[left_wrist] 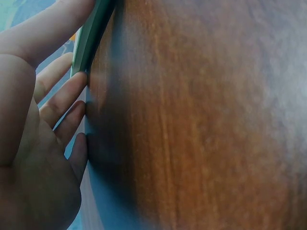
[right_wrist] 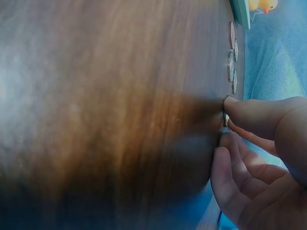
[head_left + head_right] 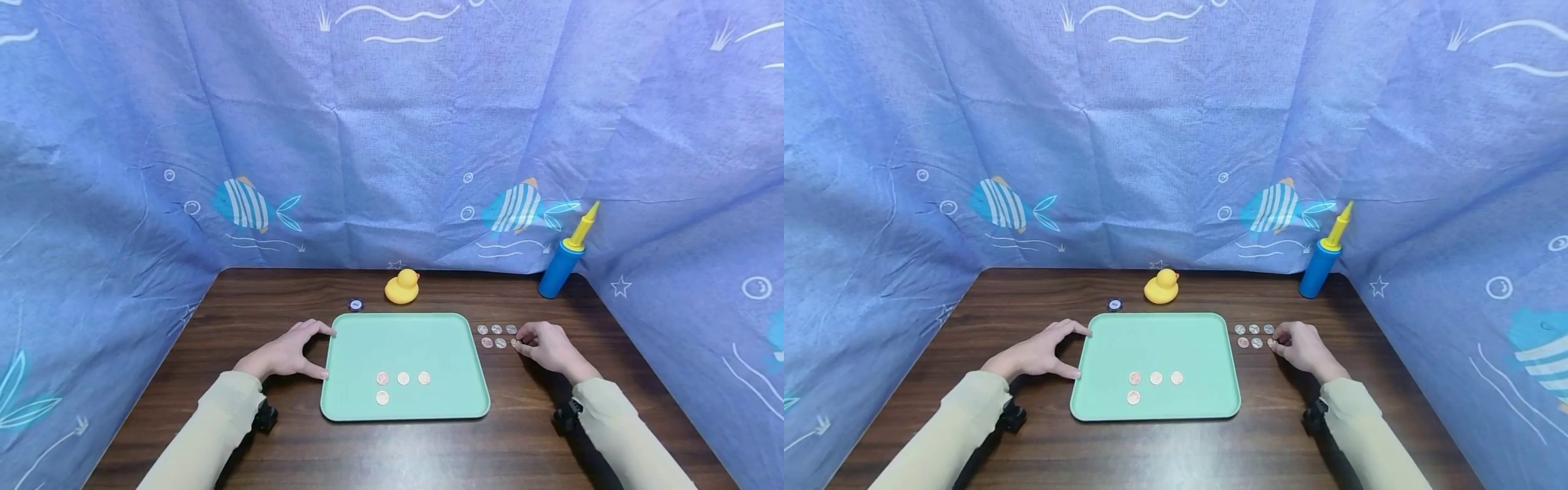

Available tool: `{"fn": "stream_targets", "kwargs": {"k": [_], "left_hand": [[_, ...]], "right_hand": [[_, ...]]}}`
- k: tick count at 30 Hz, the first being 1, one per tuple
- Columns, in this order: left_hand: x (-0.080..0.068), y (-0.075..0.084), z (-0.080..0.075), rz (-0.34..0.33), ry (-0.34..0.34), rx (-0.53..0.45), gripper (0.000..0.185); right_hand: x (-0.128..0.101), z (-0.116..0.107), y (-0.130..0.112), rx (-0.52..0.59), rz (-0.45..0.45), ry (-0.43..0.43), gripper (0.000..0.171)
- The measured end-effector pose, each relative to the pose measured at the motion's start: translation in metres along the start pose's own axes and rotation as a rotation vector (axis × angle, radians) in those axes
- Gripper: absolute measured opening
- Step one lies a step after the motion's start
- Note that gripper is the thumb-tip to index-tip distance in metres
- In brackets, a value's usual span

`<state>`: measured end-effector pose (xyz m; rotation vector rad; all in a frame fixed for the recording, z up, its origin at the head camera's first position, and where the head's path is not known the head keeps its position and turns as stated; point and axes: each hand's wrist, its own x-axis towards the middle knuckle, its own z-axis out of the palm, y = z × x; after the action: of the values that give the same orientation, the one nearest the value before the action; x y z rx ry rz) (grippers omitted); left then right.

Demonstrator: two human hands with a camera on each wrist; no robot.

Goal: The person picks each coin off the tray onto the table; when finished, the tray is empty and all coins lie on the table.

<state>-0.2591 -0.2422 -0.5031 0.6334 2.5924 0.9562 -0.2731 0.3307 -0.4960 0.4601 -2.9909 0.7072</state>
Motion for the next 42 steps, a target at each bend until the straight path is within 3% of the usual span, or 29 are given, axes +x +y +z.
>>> {"fn": "stream_targets", "kwargs": {"k": [8,27,35,42], "left_hand": [[-0.002,0.001,0.001,-0.010,-0.004,0.004,0.081],[-0.003,0.000,0.000,-0.010,0.005,0.011,0.081],[-0.003,0.001,-0.001,-0.008,0.002,0.004,0.081],[-0.001,0.002,-0.001,-0.004,-0.005,0.005,0.081]], "right_hand": [[-0.001,0.000,-0.002,0.011,0.034,-0.027,0.011],[0.008,-0.001,-0.008,0.017,0.016,-0.014,0.012],[0.019,0.004,-0.044,0.057,-0.146,-0.005,0.014],[0.023,0.018,-0.085,0.094,-0.266,-0.113,0.018]]}}
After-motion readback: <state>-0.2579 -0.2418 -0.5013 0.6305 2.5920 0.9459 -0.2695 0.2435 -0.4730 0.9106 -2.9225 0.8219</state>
